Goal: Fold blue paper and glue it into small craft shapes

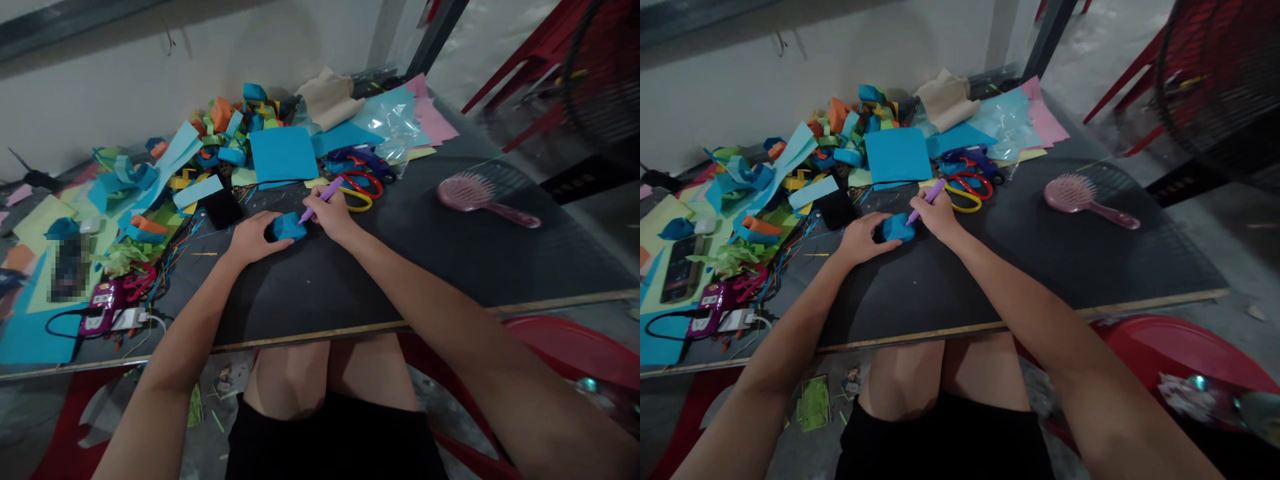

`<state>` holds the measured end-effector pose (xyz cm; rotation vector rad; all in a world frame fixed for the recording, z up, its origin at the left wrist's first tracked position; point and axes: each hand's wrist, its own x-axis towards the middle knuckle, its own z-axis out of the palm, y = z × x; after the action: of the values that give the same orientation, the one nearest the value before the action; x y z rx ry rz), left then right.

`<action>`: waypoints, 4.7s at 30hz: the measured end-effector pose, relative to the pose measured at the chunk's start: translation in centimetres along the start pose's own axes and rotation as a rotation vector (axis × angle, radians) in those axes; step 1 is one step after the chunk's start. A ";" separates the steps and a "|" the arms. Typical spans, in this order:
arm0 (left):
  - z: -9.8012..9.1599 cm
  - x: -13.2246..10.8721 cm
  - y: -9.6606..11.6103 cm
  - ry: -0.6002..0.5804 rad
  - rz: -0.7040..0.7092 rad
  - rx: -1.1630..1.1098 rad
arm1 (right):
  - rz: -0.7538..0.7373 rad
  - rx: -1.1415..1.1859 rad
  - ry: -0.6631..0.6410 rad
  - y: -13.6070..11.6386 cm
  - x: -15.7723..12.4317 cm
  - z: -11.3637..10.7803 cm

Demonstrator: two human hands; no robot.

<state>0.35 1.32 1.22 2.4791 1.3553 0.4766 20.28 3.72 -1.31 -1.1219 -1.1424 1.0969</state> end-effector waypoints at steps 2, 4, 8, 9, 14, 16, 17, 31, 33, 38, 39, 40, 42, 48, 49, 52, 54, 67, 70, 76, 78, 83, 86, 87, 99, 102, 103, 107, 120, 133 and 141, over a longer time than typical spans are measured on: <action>0.0 0.0 0.1 0.003 0.004 -0.007 | 0.008 0.014 0.011 0.1 0.0 0.0; 0.0 0.0 0.1 0.006 0.007 -0.007 | -0.011 -0.023 0.012 0.3 0.1 0.0; 0.0 0.0 0.1 0.005 0.007 -0.003 | -0.043 -0.079 0.025 0.2 0.0 -0.1; 0.1 0.0 0.1 0.005 0.007 -0.003 | -0.042 -0.072 0.026 0.1 0.0 -0.1; 0.0 0.0 0.1 -0.004 -0.011 0.017 | -0.020 -0.011 -0.104 -0.7 -0.3 0.0; -0.1 0.0 0.2 -0.008 -0.013 0.022 | -0.008 0.023 -0.142 -0.8 -0.4 0.0; -0.1 0.0 0.2 -0.008 -0.010 0.022 | 0.002 0.035 -0.129 -0.9 -0.4 0.0; 0.0 0.1 0.1 -0.012 0.000 0.012 | -0.092 -0.048 -0.232 -1.1 -1.1 0.3; 0.0 0.1 0.1 -0.013 0.002 0.014 | -0.100 -0.081 -0.232 -1.0 -1.1 0.3; -0.2 0.1 0.2 -0.014 -0.005 0.028 | -0.108 -0.128 -0.226 -0.9 -1.1 0.2; -0.2 0.1 0.3 -0.015 -0.004 0.029 | -0.111 -0.131 -0.224 -0.9 -1.1 0.2; -0.2 0.1 0.3 -0.016 -0.002 0.030 | -0.116 -0.134 -0.221 -0.9 -1.1 0.2; -0.1 0.1 0.2 -0.012 0.004 0.030 | -0.131 -0.140 -0.215 -0.8 -1.1 0.2; 0.2 0.1 -0.2 0.003 0.006 0.039 | -0.179 -0.126 -0.212 -0.6 -0.9 0.1; 0.2 0.1 -0.2 0.005 0.009 0.039 | -0.177 -0.127 -0.210 -0.6 -0.9 0.1; 0.2 0.1 -0.2 0.009 0.016 0.034 | -0.162 -0.120 -0.210 -0.7 -0.8 0.0; 0.1 0.1 -0.1 0.005 0.014 0.027 | -0.162 -0.108 -0.200 -0.7 -0.8 0.0; -0.1 0.0 0.2 -0.024 -0.003 0.039 | -0.104 0.030 -0.195 -1.0 -1.0 0.5; -0.1 0.0 0.1 -0.033 0.003 0.042 | -0.119 0.009 -0.208 -1.1 -1.2 0.4; 0.0 0.0 0.1 -0.037 0.012 0.059 | -0.170 -0.084 -0.200 -0.7 -0.9 0.2; 0.0 -0.1 0.2 -0.015 0.000 0.066 | -0.159 -0.049 -0.184 -0.8 -0.8 0.2; -0.1 -0.5 0.6 0.130 -0.091 0.059 | -0.145 0.005 -0.137 -1.2 -0.8 -0.1; 0.0 -0.5 0.6 0.181 -0.135 0.043 | -0.238 -0.030 -0.204 -1.2 -1.0 -0.4; 0.0 -0.4 0.5 0.183 -0.135 0.033 | -0.277 -0.057 -0.271 -1.2 -1.0 -0.4; -2.1 -0.2 -3.3 -0.035 0.056 -0.177 | -0.326 -0.358 -0.687 -1.9 -0.9 -1.9; -1.6 -0.2 -3.5 0.022 0.051 -0.175 | -0.302 -0.381 -0.685 -2.0 -1.0 -1.8; -1.4 -0.2 -3.5 0.038 0.053 -0.166 | -0.297 -0.387 -0.687 -2.0 -1.0 -1.8; -0.7 -0.3 -3.0 0.075 0.074 -0.079 | -0.295 -0.413 -0.704 -2.0 -1.2 -1.7; -0.9 -0.2 -2.4 0.121 0.193 -0.065 | -0.312 -0.624 -0.643 -1.9 -1.5 -1.5; -0.7 0.1 -2.7 -0.016 0.117 -0.177 | -0.287 -0.557 -0.629 -1.3 -1.4 -1.3; -0.3 0.0 -2.6 0.019 0.118 -0.104 | -0.347 -0.470 -0.614 -1.3 -1.2 -1.5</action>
<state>-1.73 2.74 0.51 2.4841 1.1645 0.5821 21.77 2.29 -0.24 -0.8927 -2.0763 0.9399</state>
